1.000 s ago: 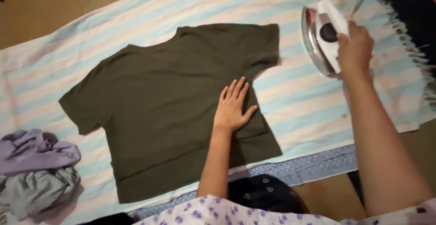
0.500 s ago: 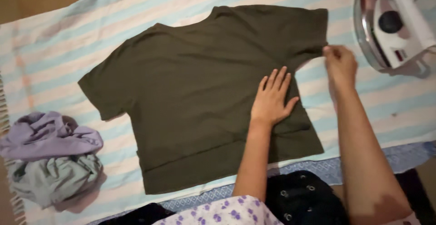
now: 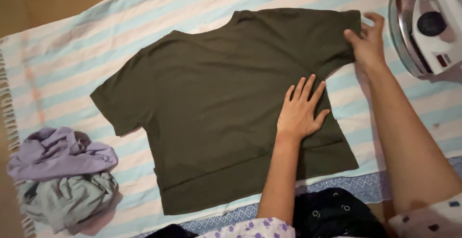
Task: The person irons a dark green t-shirt laid out on a striped cloth on the floor. They smooth the fabric with their hands, use a white iron to press the shirt, and then fold it neatly.
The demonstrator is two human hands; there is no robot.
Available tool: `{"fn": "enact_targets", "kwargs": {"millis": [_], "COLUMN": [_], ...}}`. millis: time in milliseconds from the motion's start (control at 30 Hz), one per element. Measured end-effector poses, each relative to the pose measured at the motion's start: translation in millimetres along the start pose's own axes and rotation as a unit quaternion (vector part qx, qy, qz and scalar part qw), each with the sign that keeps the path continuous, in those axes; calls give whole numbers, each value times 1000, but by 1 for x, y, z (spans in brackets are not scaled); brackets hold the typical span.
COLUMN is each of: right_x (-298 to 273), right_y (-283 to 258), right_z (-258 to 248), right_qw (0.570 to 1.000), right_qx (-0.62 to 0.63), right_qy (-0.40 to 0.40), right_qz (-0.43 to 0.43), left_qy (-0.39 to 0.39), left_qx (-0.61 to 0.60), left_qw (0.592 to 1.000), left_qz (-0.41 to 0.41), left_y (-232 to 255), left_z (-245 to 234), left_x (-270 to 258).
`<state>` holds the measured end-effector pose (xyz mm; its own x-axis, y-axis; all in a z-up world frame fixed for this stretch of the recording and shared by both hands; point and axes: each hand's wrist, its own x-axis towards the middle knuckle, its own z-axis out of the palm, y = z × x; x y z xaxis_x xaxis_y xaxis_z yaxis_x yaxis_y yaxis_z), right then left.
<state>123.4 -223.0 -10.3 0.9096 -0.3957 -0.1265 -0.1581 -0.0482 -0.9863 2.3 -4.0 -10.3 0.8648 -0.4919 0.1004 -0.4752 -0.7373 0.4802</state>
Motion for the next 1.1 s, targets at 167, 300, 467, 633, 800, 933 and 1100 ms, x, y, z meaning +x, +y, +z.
{"fn": "enact_targets", "kwargs": {"millis": [167, 300, 467, 633, 800, 933, 1100], "right_x": [20, 35, 55, 64, 39, -27, -74], "right_y": [12, 25, 69, 88, 54, 40, 23], "right_z": [-15, -20, -22, -22, -30, -37, -29], "right_qw": [995, 997, 977, 904, 984, 992, 980], "right_qx": [14, 28, -127, -359, -145, -67, -167], "right_qy": [-59, -44, -20, -10, 38, 102, 98], "right_qz": [82, 53, -171, -231, -95, -41, -44], "left_qy": [0, -10, -8, -16, -12, -4, 1], "left_qx": [2, 1, 5, 15, 17, 11, 1], "left_qw": [1000, 1000, 1000, 1000, 1000, 1000, 1000], "left_qz": [0, -5, -6, -10, -6, -3, -3], "left_y": [0, 1, 1, 1, 2, 2, 1], "left_z": [1, -2, -1, -2, -5, -4, -3], "left_x": [-1, 1, 1, 2, 1, 0, 1]}}
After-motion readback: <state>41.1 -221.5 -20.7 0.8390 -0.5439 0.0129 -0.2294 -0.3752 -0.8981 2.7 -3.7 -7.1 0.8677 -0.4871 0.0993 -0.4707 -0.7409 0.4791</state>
